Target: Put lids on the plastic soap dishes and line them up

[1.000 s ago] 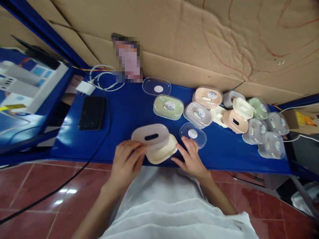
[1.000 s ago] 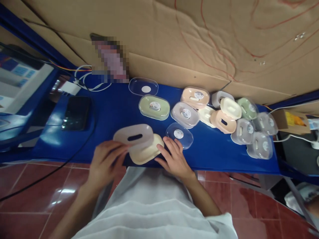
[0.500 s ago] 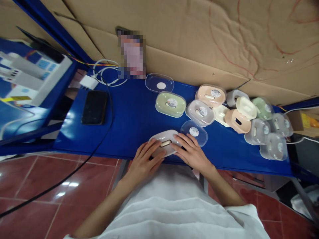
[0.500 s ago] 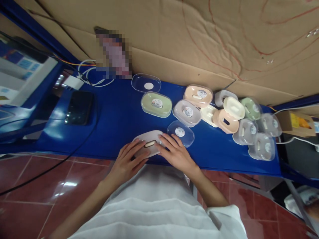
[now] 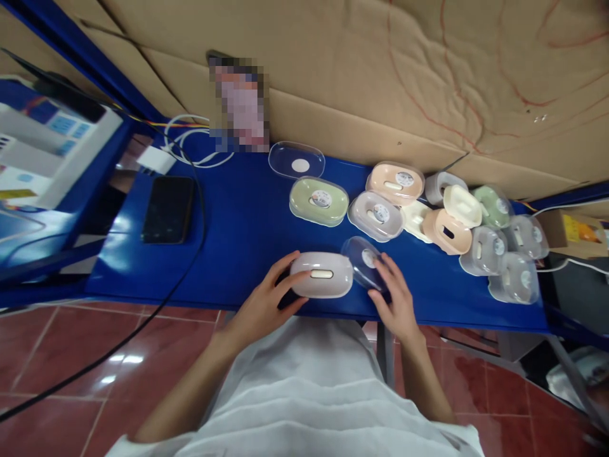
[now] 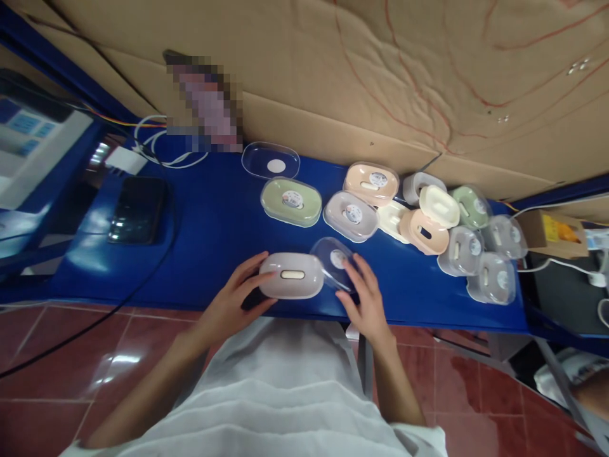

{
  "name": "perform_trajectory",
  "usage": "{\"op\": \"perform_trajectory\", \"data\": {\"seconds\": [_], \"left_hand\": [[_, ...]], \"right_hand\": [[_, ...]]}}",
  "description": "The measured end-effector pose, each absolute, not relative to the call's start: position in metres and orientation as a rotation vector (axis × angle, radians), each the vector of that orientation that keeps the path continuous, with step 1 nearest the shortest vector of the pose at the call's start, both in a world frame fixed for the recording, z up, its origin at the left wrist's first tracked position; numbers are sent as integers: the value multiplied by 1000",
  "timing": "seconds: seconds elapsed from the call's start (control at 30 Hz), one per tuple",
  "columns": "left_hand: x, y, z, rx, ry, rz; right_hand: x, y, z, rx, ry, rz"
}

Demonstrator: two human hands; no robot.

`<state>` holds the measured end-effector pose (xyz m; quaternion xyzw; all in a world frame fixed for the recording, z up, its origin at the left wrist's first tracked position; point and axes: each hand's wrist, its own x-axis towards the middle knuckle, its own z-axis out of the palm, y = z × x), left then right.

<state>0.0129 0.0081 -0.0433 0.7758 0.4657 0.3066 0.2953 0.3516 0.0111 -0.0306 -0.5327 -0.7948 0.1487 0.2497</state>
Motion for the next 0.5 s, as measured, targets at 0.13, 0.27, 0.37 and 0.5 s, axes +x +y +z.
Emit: {"op": "perform_trajectory", "data": {"seconds": [0.13, 0.27, 0.37, 0.5], "left_hand": [[22, 25, -42, 1993, 1173, 753], [20, 35, -41, 1986, 1130, 641], [15, 37, -37, 1982, 1133, 603], [4, 56, -25, 2047, 1135, 599]], "right_hand": [[323, 13, -21, -1149, -2448, 444], [310, 24, -19, -1077, -2595, 332], [311, 30, -25, -1058, -2621, 239], [311, 31, -32, -1102, -2564, 120]]}}
